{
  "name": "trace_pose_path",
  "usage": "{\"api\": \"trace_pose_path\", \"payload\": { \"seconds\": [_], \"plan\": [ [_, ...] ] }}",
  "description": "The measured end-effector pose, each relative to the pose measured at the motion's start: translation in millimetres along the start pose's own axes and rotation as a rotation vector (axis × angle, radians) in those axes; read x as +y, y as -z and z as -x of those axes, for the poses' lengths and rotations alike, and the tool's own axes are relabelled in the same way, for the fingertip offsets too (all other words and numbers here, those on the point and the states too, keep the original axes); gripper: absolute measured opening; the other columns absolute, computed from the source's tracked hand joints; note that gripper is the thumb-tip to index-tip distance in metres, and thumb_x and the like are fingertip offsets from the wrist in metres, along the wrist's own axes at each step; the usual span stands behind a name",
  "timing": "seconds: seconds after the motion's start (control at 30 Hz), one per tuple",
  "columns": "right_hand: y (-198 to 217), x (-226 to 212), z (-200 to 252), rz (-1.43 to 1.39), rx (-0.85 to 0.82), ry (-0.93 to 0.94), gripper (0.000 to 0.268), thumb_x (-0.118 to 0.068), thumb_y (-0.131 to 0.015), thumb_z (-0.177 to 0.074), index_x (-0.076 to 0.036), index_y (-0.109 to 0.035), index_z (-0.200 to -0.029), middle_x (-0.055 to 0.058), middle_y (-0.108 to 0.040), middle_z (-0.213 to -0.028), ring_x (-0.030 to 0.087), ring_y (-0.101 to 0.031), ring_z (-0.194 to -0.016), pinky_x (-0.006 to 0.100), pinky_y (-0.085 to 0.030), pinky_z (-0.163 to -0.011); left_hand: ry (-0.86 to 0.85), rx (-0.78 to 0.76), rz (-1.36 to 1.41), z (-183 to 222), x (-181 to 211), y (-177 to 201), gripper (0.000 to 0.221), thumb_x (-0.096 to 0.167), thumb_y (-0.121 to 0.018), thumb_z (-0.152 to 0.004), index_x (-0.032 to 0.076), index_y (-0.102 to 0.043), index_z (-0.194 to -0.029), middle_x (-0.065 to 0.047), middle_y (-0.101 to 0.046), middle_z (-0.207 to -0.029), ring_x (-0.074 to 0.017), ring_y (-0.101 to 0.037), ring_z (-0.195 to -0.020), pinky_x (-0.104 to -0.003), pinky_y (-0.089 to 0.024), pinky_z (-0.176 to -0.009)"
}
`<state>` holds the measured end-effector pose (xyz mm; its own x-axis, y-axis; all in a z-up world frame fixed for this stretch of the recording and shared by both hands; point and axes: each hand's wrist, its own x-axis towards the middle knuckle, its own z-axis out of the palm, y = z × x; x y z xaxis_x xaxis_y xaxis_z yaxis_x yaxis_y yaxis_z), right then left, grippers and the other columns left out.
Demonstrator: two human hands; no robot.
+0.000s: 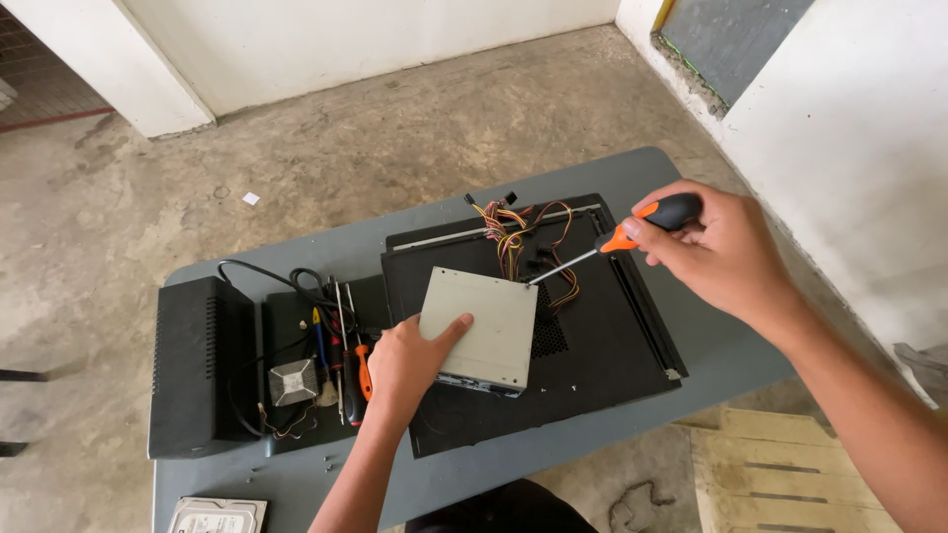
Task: Removing a power supply unit from a computer case using a manual screwdriver.
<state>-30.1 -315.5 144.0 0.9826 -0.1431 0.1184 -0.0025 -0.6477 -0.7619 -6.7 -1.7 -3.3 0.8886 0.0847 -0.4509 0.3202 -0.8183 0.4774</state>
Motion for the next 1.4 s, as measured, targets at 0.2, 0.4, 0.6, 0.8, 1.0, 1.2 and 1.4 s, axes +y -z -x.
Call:
{"api": "trace_pose_path", "payload": {
  "seconds": [0.2,0.4,0.6,0.8,1.0,1.2,1.4],
  "plan": [
    [-1.9,4.7,-6.0,0.091,-0.028,0.123,0.018,-0.026,-0.081,-0.101,-0.009,-0.080,-0.105,0.002,-0.076,-0.079,0.010,-0.062,-0.065,0.026,-0.048,-0.061,-0.003,-0.010,0.048,4.4,-0.7,-0.5,0.083,0.088,-0.053,-0.084,0.016,-0.075,-0.117,-0.003,-0.082,-0.112,-0.0296,-0.075,-0.107,-0.042,-0.056,-0.081],
    [-7.6,4.2,-9.6,0.105,-0.045,0.201,0.017,-0.023,-0.082,-0.101,-0.008,-0.078,-0.108,0.002,-0.069,-0.070,0.010,-0.058,-0.060,0.027,-0.044,-0.056,0.030,-0.074,0.172,1.4,3.1,6.5,0.117,0.086,-0.061,-0.075,0.018,-0.042,-0.169,-0.003,-0.063,-0.159,-0.0260,-0.061,-0.144,-0.046,-0.058,-0.104],
    [-1.5,-1.9,-7.9,0.104,-0.002,0.175,0.017,-0.024,-0.082,-0.102,-0.010,-0.078,-0.111,0.000,-0.072,-0.072,0.008,-0.058,-0.061,0.025,-0.045,-0.057,-0.419,0.422,0.081,-21.4,-14.9,-25.3,0.101,0.074,-0.076,-0.085,0.022,-0.046,-0.166,-0.008,-0.051,-0.168,-0.0363,-0.045,-0.151,-0.055,-0.039,-0.118],
    [5.6,5.9,-6.6,0.141,0.055,0.224,0.014,-0.024,-0.082,-0.103,-0.010,-0.080,-0.104,-0.001,-0.074,-0.082,0.009,-0.060,-0.068,0.025,-0.046,-0.065,-0.923,0.307,-0.049,-50.6,36.3,-35.6,0.033,0.030,-0.073,-0.100,0.015,-0.081,-0.128,-0.003,-0.082,-0.118,-0.0289,-0.072,-0.107,-0.046,-0.059,-0.084],
    [13.0,47.2,15.7,0.064,0.199,0.128,0.014,-0.015,-0.078,-0.109,-0.003,-0.077,-0.116,0.010,-0.080,-0.092,0.019,-0.078,-0.070,0.026,-0.061,-0.066,-1.048,0.087,-0.577,-105.0,84.7,-46.6,0.028,0.023,-0.069,-0.091,0.019,-0.086,-0.113,-0.007,-0.082,-0.098,-0.0353,-0.077,-0.090,-0.049,-0.060,-0.062],
    [-22.7,130.6,69.0,-0.353,0.431,-0.325,0.017,-0.014,-0.072,-0.116,0.003,-0.071,-0.117,0.015,-0.079,-0.090,0.019,-0.074,-0.070,0.025,-0.066,-0.066,-1.226,0.114,-0.880,-122.5,97.4,-43.9,0.011,0.027,-0.074,-0.087,0.025,-0.084,-0.092,0.000,-0.071,-0.069,-0.0241,-0.068,-0.064,-0.039,-0.054,-0.058],
    [-97.9,220.6,106.4,-0.711,0.662,-0.440,0.043,-0.026,-0.074,-0.116,0.014,-0.060,-0.125,0.044,-0.070,-0.107,0.053,-0.076,-0.091,0.066,-0.066,-0.078,-1.246,-0.055,-0.914,-132.2,112.8,-46.4,0.016,0.024,-0.070,-0.087,0.015,-0.081,-0.078,-0.010,-0.074,-0.070,-0.0314,-0.076,-0.070,-0.045,-0.062,-0.068]
  ]
}}
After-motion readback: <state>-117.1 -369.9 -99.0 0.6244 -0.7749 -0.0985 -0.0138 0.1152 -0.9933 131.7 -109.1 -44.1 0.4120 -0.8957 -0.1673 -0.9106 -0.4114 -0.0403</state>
